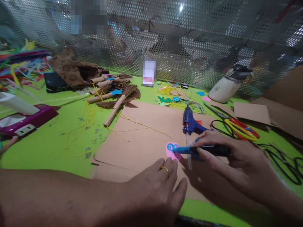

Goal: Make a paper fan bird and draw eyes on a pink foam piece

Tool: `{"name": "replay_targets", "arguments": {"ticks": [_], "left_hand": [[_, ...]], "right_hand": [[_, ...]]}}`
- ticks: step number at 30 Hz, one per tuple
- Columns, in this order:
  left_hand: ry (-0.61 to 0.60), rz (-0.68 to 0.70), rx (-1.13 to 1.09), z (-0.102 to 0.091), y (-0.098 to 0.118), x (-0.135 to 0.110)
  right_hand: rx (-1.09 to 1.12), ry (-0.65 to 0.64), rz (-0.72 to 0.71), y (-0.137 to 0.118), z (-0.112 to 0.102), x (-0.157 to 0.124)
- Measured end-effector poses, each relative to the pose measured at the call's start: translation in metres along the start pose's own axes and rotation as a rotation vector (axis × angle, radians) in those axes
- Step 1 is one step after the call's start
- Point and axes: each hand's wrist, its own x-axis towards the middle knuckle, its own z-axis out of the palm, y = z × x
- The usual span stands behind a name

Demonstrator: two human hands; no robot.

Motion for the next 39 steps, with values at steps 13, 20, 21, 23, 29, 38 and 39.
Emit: {"name": "replay_targets", "arguments": {"ticks": [13, 20, 21, 23, 29, 38, 39], "left_hand": [[0.022, 0.014, 0.029, -0.0007, -0.0009, -0.0004], [0.024, 0.006, 0.026, 0.0024, -0.0006, 0.0], [0.02, 0.014, 0.023, 0.0031, -0.0004, -0.0003], [0.022, 0.016, 0.023, 0.004, -0.0001, -0.001], [0.028, 0.005, 0.029, 0.002, -0.0004, -0.0002], [0.034, 0.015, 0.04, 0.0002, -0.0008, -0.0001], [0.036, 0.015, 0.037, 0.0003, -0.0007, 0.0001]], "right_hand": [[0.012, 0.016, 0.018, -0.0026, -0.0009, 0.0007], [0.05, 0.022, 0.012, -0.0039, -0.0003, -0.0004], [0.039, 0.026, 0.014, -0.0035, -0.0005, -0.0006], [0.02, 0.027, 0.016, -0.0032, -0.0006, -0.0007], [0.045, 0.012, 0.014, -0.0049, -0.0008, 0.0003], [0.051, 0.036, 0.024, -0.0038, 0.0007, 0.0006], [0.051, 0.032, 0.02, -0.0036, 0.0007, 0.0005]]}}
